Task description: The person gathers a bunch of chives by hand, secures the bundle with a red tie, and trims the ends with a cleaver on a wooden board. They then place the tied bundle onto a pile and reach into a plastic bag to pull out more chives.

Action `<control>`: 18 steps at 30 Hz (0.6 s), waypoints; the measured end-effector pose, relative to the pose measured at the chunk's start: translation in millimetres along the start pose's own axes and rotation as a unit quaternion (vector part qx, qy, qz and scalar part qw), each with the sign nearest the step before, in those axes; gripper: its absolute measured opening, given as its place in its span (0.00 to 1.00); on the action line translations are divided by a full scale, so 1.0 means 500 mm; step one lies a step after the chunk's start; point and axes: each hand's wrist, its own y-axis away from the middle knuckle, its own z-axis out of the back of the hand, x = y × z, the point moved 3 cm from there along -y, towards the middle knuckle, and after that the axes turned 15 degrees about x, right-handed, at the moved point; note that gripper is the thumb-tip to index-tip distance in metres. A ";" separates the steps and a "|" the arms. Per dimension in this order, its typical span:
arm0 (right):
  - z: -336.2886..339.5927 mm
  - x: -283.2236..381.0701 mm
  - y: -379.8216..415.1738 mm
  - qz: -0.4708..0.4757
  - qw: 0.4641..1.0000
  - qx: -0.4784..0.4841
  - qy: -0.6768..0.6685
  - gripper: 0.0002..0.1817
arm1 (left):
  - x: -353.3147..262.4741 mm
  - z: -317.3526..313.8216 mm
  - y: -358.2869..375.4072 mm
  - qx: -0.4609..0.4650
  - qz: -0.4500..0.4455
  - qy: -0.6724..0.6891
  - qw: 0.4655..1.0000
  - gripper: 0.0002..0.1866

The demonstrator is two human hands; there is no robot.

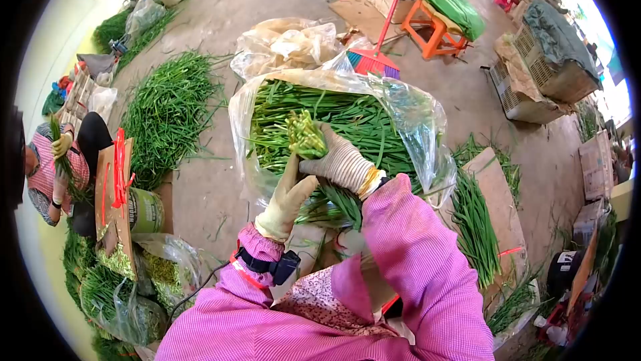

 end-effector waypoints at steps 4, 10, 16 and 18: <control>0.050 0.041 0.032 0.093 0.940 -0.051 -0.324 0.31 | -0.022 -0.028 -0.041 0.031 -0.077 0.033 0.996 0.40; 0.160 0.142 0.117 0.148 0.874 -0.122 -0.447 0.22 | -0.149 -0.078 -0.062 -0.083 -0.104 0.127 0.983 0.31; 0.187 0.343 0.268 0.292 0.927 -0.187 -0.142 0.17 | -0.169 -0.117 0.055 0.214 0.142 0.219 0.941 0.47; 0.125 0.359 0.285 0.271 0.699 0.172 -0.639 0.21 | -0.169 -0.177 0.073 0.360 0.145 0.417 0.822 0.57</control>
